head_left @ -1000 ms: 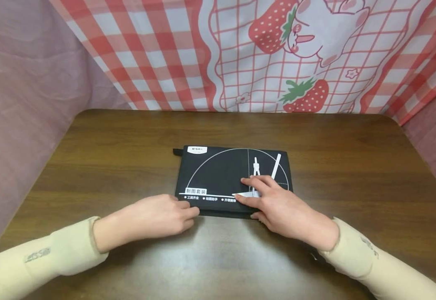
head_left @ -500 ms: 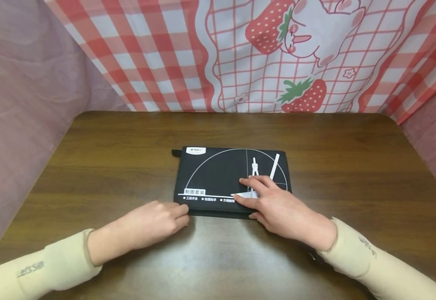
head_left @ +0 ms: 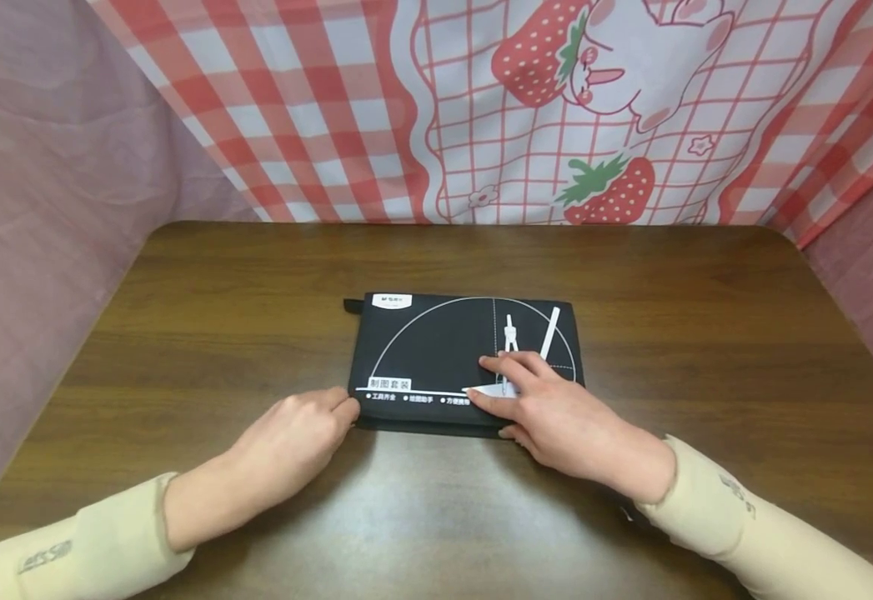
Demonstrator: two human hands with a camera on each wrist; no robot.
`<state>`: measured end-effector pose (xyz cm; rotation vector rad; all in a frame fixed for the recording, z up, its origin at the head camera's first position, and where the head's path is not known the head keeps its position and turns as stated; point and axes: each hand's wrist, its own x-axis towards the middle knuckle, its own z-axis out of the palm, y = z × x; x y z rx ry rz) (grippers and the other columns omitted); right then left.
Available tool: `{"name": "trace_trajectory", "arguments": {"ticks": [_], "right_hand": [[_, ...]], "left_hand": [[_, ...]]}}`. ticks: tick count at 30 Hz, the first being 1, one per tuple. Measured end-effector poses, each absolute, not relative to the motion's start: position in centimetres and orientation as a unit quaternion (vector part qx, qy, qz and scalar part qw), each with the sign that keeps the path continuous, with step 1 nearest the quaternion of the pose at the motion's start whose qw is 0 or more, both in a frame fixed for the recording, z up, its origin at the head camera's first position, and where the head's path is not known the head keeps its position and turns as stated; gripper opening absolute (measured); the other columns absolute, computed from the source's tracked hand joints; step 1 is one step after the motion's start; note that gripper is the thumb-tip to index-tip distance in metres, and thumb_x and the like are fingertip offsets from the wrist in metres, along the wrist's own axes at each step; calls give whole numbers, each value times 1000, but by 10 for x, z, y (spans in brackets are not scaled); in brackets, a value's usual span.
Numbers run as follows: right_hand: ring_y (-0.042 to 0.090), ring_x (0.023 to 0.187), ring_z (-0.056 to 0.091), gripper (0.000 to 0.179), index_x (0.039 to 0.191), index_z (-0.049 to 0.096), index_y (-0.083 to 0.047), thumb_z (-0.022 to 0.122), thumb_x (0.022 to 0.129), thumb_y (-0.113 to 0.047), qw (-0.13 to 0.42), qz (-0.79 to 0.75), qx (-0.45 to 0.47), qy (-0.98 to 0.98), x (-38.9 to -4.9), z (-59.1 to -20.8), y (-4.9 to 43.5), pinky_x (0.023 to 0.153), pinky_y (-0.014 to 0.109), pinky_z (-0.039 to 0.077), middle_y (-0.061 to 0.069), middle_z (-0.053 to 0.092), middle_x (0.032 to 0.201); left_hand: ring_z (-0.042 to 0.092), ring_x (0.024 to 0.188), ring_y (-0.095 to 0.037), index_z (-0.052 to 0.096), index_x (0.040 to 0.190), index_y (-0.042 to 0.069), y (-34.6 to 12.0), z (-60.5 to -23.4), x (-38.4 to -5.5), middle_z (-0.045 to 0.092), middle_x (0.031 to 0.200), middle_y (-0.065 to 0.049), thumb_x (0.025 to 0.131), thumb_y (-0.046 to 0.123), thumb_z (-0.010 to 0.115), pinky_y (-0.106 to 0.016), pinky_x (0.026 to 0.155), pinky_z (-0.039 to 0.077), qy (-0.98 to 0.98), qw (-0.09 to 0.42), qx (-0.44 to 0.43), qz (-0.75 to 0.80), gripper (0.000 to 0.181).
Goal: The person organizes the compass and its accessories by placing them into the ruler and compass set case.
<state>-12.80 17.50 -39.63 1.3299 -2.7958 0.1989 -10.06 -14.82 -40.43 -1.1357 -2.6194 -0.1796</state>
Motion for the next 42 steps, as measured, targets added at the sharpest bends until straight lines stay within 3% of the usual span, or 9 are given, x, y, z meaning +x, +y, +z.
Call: {"name": "trace_trajectory", "arguments": {"ticks": [9,15,21,28,35,42], "right_hand": [[37,125,45,52,135,65,-23,80,85,-18,13,67,426,-902,-128,-398,173,80,41,56,16,47,144],[36,124,44,51,133,66,-22,81,84,-16,10,68,429,-901,-129,-397,178,76,38,57,16,47,144],[36,125,44,51,131,68,-22,82,83,-16,20,72,433,-898,-128,-398,180,75,37,57,16,47,143],[36,126,44,50,133,67,-21,80,84,-20,27,57,442,-895,-129,-398,179,78,39,57,17,47,145],[36,126,44,52,134,65,-22,81,84,-24,11,45,438,-898,-129,-393,177,78,40,58,16,46,146],[35,126,44,51,134,65,-23,80,86,-23,13,47,434,-899,-129,-394,178,76,40,58,16,46,146]], "left_hand": [[49,63,-21,71,72,5,-162,-403,-107,66,68,-4,74,-5,75,-31,52,42,-911,193,-364,1,10],[52,68,-24,70,71,4,-188,-398,-130,64,69,-6,74,-9,69,-36,52,50,-932,190,-309,18,13],[58,70,-17,74,78,13,-176,-398,-125,65,74,4,82,22,78,-35,50,51,-942,110,-313,-45,10],[52,65,-13,68,73,16,-161,-397,-120,58,70,9,77,26,72,-29,45,42,-950,52,-303,-50,11],[48,61,-10,60,71,19,-152,-396,-117,50,66,10,79,52,76,-30,45,39,-961,-17,-269,-57,37],[46,54,-9,55,67,21,-151,-397,-118,48,61,12,83,31,76,-31,45,41,-962,-54,-257,-77,28]]}}
